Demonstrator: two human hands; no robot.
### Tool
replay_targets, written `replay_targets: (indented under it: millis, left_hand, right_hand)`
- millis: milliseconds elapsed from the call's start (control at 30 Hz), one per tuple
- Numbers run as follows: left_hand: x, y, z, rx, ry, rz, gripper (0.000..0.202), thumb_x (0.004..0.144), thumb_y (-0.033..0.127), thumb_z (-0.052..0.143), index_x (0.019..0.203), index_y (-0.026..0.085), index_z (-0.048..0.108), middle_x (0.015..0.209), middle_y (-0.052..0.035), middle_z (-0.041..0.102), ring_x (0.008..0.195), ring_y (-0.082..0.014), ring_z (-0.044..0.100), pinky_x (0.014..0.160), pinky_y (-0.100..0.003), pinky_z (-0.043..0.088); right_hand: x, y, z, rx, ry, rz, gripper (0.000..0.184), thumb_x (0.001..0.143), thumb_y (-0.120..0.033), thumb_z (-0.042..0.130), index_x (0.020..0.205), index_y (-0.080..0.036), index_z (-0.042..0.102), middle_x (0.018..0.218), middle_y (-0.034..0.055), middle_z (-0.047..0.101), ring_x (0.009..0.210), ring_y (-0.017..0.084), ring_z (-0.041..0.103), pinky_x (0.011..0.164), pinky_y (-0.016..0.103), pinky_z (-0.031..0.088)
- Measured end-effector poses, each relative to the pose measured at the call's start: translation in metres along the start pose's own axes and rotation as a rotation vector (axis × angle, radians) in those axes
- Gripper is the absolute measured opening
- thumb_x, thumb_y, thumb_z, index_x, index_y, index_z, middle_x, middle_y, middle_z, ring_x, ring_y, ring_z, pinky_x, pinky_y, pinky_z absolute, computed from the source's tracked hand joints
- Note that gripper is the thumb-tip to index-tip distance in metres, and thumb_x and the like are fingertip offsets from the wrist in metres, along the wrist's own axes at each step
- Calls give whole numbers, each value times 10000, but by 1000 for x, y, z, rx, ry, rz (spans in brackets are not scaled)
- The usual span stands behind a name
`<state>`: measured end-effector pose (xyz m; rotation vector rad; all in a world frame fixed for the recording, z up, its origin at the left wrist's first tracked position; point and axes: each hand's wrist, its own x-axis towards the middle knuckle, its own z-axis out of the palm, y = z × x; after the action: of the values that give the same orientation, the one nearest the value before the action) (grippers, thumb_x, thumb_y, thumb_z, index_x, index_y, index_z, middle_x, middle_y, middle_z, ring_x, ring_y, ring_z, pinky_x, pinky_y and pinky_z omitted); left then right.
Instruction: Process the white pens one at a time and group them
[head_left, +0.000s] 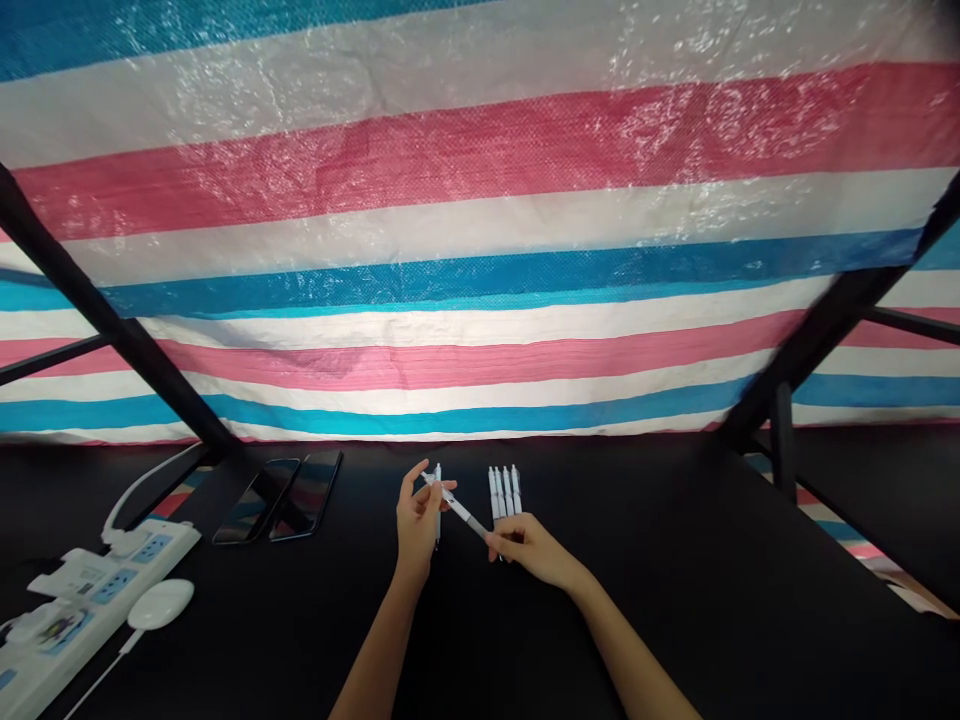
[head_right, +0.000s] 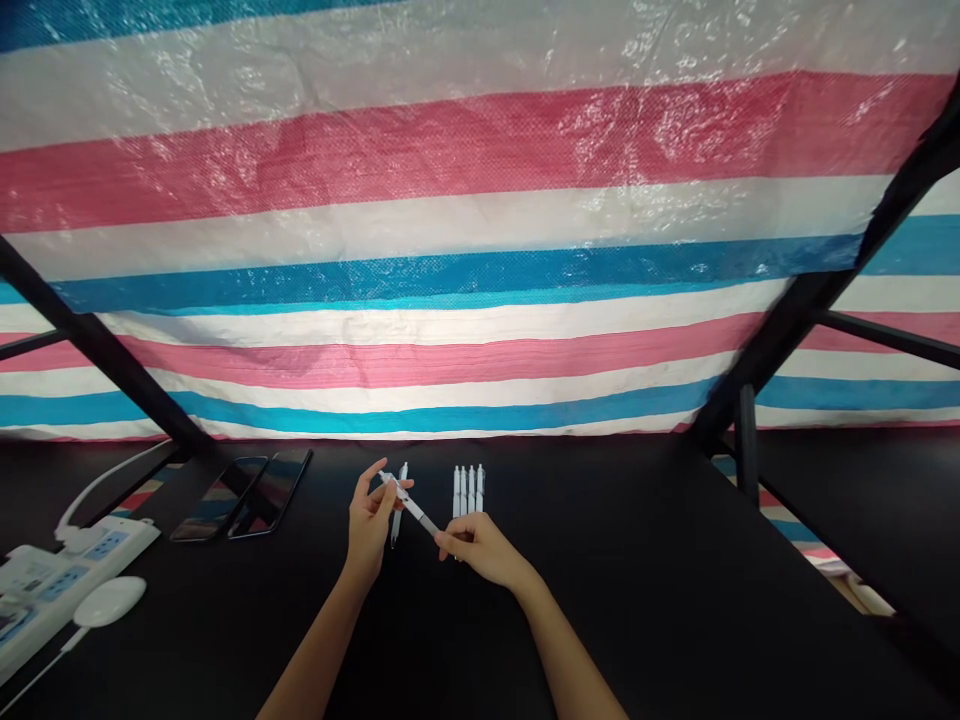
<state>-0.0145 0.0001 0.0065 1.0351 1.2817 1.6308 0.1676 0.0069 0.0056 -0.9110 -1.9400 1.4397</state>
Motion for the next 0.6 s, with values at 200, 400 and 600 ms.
replay_targets:
  millis: [200, 400, 600]
  left_hand:
    - [-4, 0, 4, -78, -139, -51, 660, 759, 435, 616, 1310, 227, 319, 933, -81, 703, 713, -151, 649, 664, -288, 519]
    - [-8, 4, 9, -145, -187, -113, 769, 755, 437, 623, 1379, 280, 202, 957, -77, 688, 649, -142, 655, 675, -332, 536]
    - [-8, 4, 8, -185, -193, -135, 731, 752, 412, 626, 1361, 273, 247, 771, -4, 656, 584, -136, 632, 629, -334, 543]
  right_hand:
    - [-2, 1, -2, -28, 10, 1, 400, 821, -474, 537, 627, -159, 690, 525, 0, 548, 483, 106, 460, 472, 215, 321]
    - [-2, 0, 5, -98, -4, -16, 403, 840, -467, 507, 628, -175, 688, 520, -4, 547, 471, 107, 454, 461, 217, 307]
    - [-1, 0, 4, -125, 89, -35, 412, 839, -473, 504, 606, -165, 646, 513, -21, 474, 488, 102, 403, 473, 222, 274]
